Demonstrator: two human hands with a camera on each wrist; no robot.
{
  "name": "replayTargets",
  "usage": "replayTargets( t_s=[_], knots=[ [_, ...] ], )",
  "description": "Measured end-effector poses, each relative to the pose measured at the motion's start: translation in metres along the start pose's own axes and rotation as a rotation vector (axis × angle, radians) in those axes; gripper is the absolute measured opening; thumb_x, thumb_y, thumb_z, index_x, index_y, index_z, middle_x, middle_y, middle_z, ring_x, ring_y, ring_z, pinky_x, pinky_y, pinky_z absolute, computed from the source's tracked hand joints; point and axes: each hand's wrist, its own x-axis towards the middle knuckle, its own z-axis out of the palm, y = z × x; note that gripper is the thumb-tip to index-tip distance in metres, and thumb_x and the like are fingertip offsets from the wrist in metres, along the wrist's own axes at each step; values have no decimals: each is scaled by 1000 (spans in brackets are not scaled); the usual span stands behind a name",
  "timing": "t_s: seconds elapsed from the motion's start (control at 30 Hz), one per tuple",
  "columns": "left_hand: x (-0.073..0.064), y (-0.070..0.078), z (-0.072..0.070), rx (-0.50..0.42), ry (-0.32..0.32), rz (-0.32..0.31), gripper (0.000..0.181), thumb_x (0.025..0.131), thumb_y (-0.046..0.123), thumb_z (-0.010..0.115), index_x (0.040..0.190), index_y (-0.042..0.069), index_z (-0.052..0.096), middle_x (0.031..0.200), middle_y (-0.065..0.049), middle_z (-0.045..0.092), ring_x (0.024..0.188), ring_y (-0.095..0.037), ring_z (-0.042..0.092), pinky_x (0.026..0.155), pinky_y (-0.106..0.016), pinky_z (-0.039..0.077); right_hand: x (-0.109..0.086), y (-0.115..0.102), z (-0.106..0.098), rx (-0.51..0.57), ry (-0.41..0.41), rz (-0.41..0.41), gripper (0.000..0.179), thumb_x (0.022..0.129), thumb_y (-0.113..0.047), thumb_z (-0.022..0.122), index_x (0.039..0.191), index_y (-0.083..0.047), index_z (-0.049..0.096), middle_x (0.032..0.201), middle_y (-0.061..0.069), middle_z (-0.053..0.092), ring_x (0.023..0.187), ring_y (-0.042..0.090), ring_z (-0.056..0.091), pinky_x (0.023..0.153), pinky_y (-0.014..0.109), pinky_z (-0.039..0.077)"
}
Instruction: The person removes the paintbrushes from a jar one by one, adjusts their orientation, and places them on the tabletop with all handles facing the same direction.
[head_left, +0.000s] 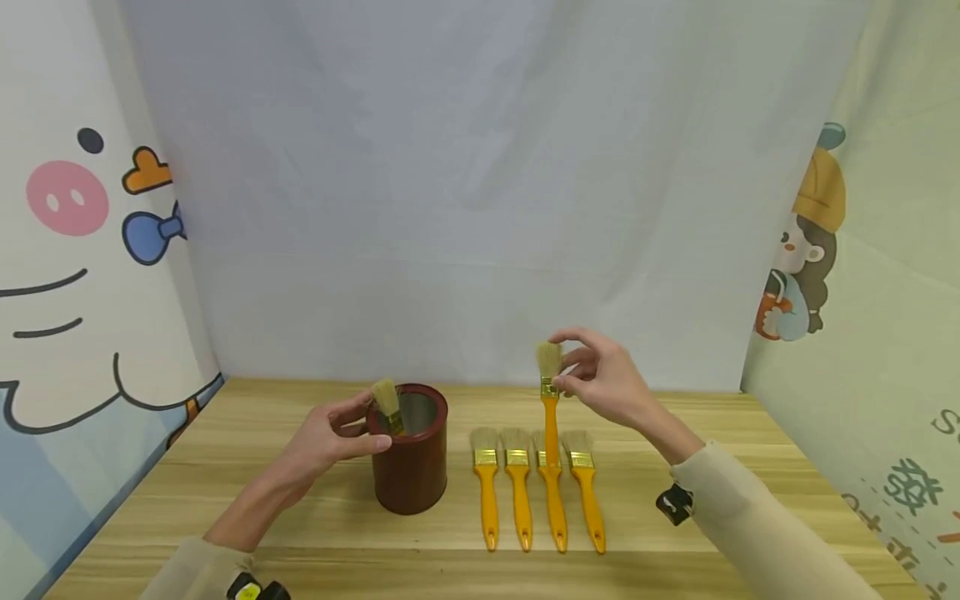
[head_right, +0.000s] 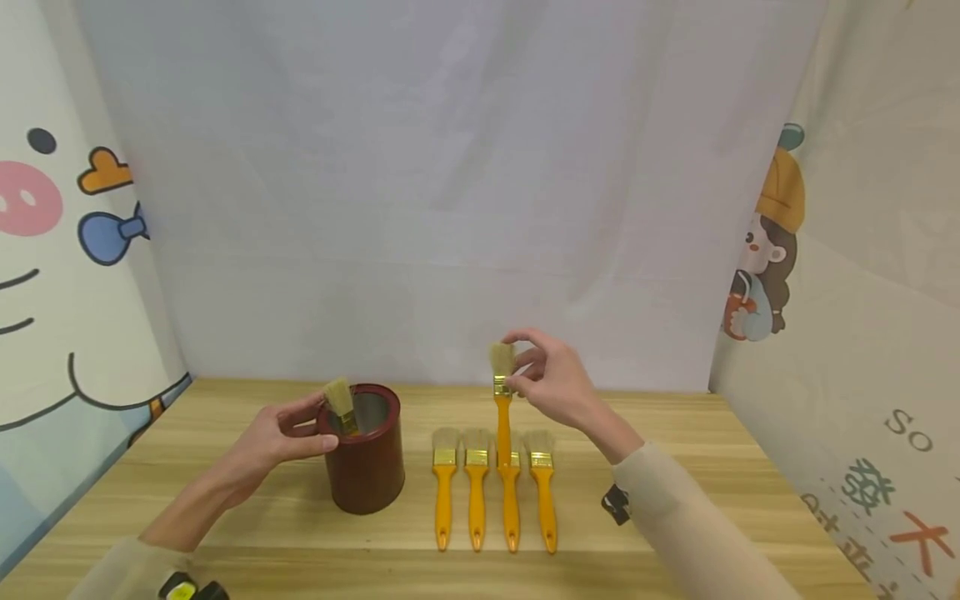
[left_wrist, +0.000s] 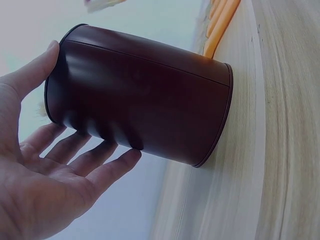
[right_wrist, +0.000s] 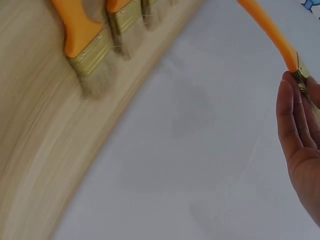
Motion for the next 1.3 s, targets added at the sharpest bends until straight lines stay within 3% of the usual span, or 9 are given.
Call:
replayTargets(
  t_s=[0.17,0.57,0.77,0.97,1.17,1.3],
  knots=[
    [1,0,0,0,-8,4,85,97,21,79,166,5,31,170,-23,22,146,-50,38,111,-51,48,-19,18,-16,5,-29,49,46,93,7,75,136,0,62,99,17,76,75,24,75,69,35,63],
    [0,0,-1,-2,-7,6,85,97,20,78,165,2,30,171,-23,21,147,-50,37,110,-51,48,-56,63,-48,102,-130,219,50,96,6,73,141,10,52,98,21,71,81,34,75,72,40,64],
    [0,0,-1,-3,-9,10,86,97,20,79,165,2,30,170,-24,22,146,-49,38,110,-49,49,-65,79,-51,147,-164,283,54,96,6,73,143,14,48,98,22,70,81,34,75,75,52,63],
    [0,-1,-1,1,-10,10,87,97,20,79,165,1,29,169,-25,23,146,-49,39,109,-49,49,-71,92,-50,229,-204,318,58,96,8,71,146,18,42,100,26,71,83,37,74,78,55,63],
    [0,-1,-2,-3,-14,2,86,97,21,78,166,3,29,170,-24,20,146,-49,38,110,-49,49,-74,107,-48,238,-229,338,56,96,9,70,144,19,42,102,27,72,88,33,73,80,54,63],
    [0,0,-1,-3,-11,0,87,97,20,79,166,3,28,170,-24,23,146,-49,38,110,-49,49,-75,114,-45,216,-237,351,54,94,8,72,141,18,47,103,25,73,90,28,72,79,47,62]
  ],
)
